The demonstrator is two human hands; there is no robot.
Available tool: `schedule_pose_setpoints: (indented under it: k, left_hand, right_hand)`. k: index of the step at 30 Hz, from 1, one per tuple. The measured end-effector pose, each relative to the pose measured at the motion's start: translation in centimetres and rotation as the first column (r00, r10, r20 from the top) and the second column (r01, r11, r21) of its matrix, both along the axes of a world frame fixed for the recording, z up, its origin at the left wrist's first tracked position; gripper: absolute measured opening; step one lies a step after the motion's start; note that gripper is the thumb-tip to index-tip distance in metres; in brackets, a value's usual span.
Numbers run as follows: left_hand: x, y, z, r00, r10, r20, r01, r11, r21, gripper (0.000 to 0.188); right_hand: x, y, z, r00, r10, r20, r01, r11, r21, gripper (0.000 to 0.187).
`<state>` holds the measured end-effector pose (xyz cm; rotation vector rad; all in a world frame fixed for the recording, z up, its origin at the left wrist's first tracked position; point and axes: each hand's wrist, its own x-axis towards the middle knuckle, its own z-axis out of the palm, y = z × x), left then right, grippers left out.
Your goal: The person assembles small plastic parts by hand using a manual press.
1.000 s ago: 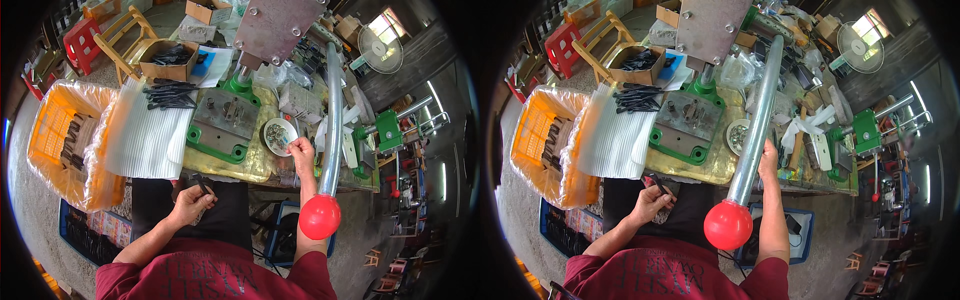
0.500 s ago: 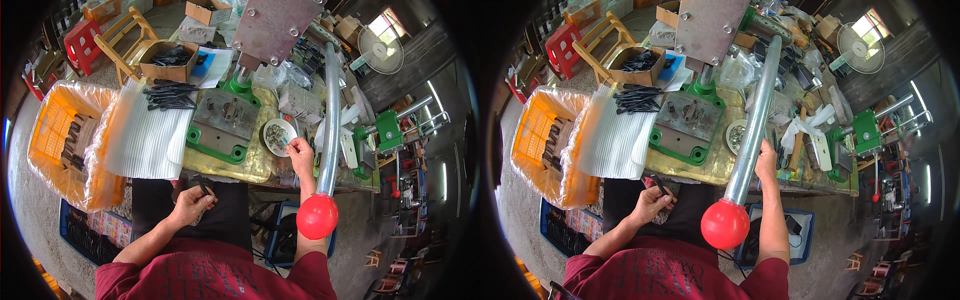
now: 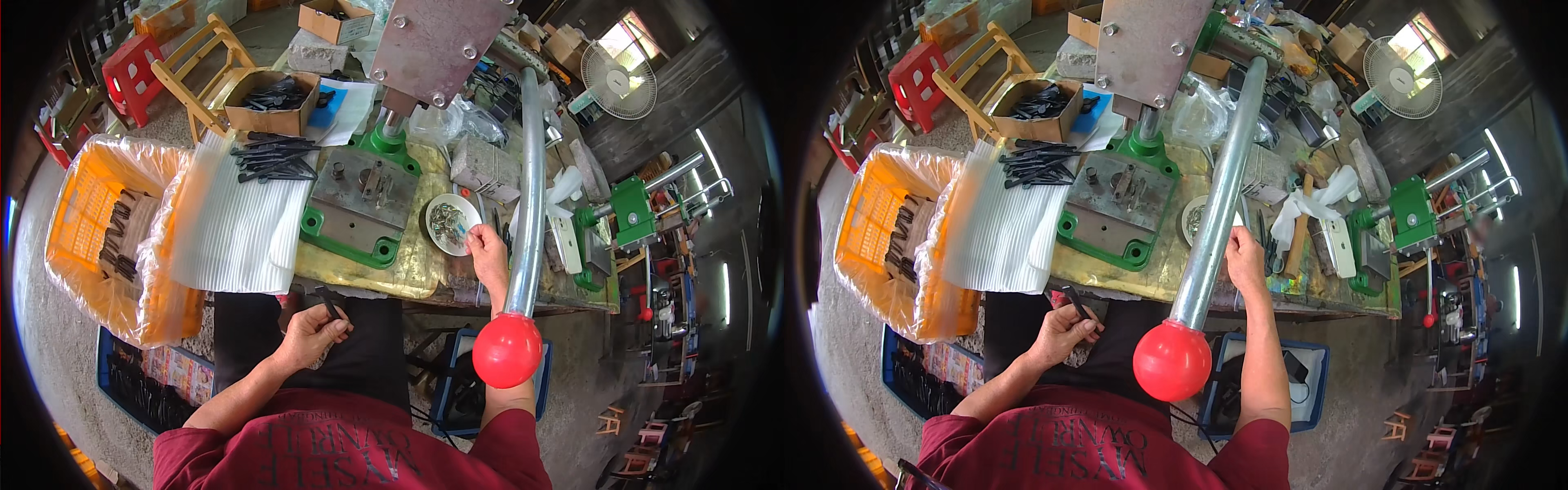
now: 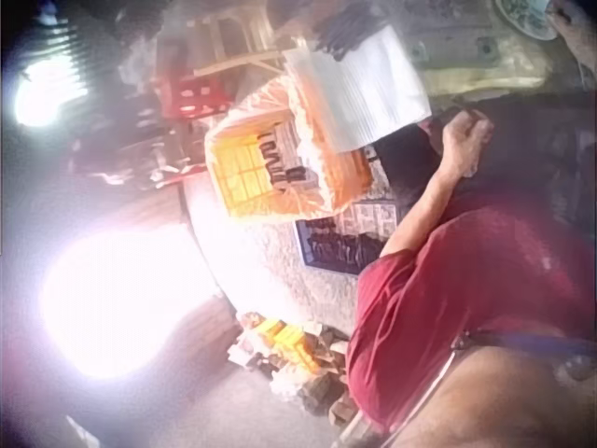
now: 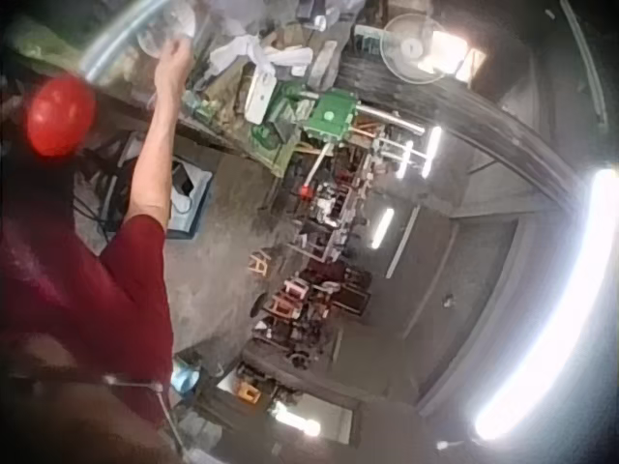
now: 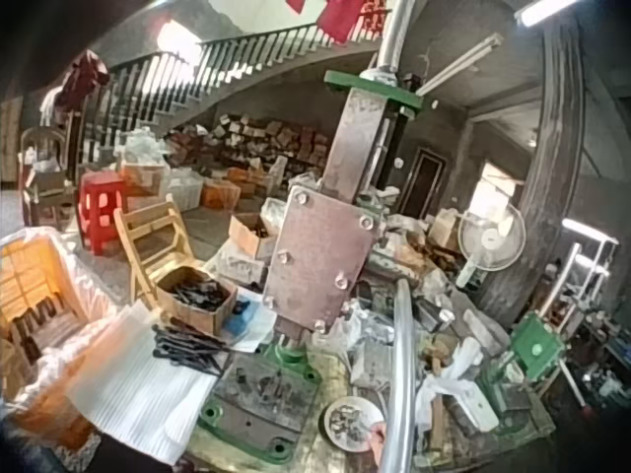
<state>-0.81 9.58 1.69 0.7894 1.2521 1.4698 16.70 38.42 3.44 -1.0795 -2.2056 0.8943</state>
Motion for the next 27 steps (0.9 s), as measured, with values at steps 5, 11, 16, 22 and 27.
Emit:
schedule_pose_setpoints:
  k: [5, 11, 16, 22, 27]
  left_hand:
    - [0.0, 0.0, 0.2, 1.000, -0.018, 0.005, 0.018, 1.000, -0.009, 0.012]
    - [0.0, -0.1, 0.2, 1.000, -0.015, 0.012, 0.015, 1.000, -0.015, 0.011]
    - [0.1, -0.1, 0.1, 1.000, -0.010, 0.009, 0.010, 0.999, -0.033, 0.011]
    - [0.1, -0.2, -0.4, 1.000, -0.012, 0.004, 0.012, 0.999, -0.033, 0.011]
    - [0.2, 0.0, -0.1, 1.000, -0.017, 0.007, 0.017, 0.999, -0.037, 0.012]
  right_hand:
    - [-0.4, -0.6, 1.3, 0.998, -0.036, 0.042, 0.031, 0.993, 0.113, 0.009]
    - [-0.8, -0.8, 1.8, 0.978, -0.034, 0.204, -0.050, 0.919, 0.392, 0.007]
    - [-1.1, -0.7, 1.1, 0.925, -0.079, 0.371, -0.118, 0.870, 0.478, 0.006]
    - [-1.9, -0.8, 1.4, 0.832, -0.128, 0.540, -0.215, 0.823, 0.526, 0.007]
    - [-2.2, 0.0, 1.2, 0.774, -0.119, 0.621, -0.277, 0.820, 0.501, 0.008]
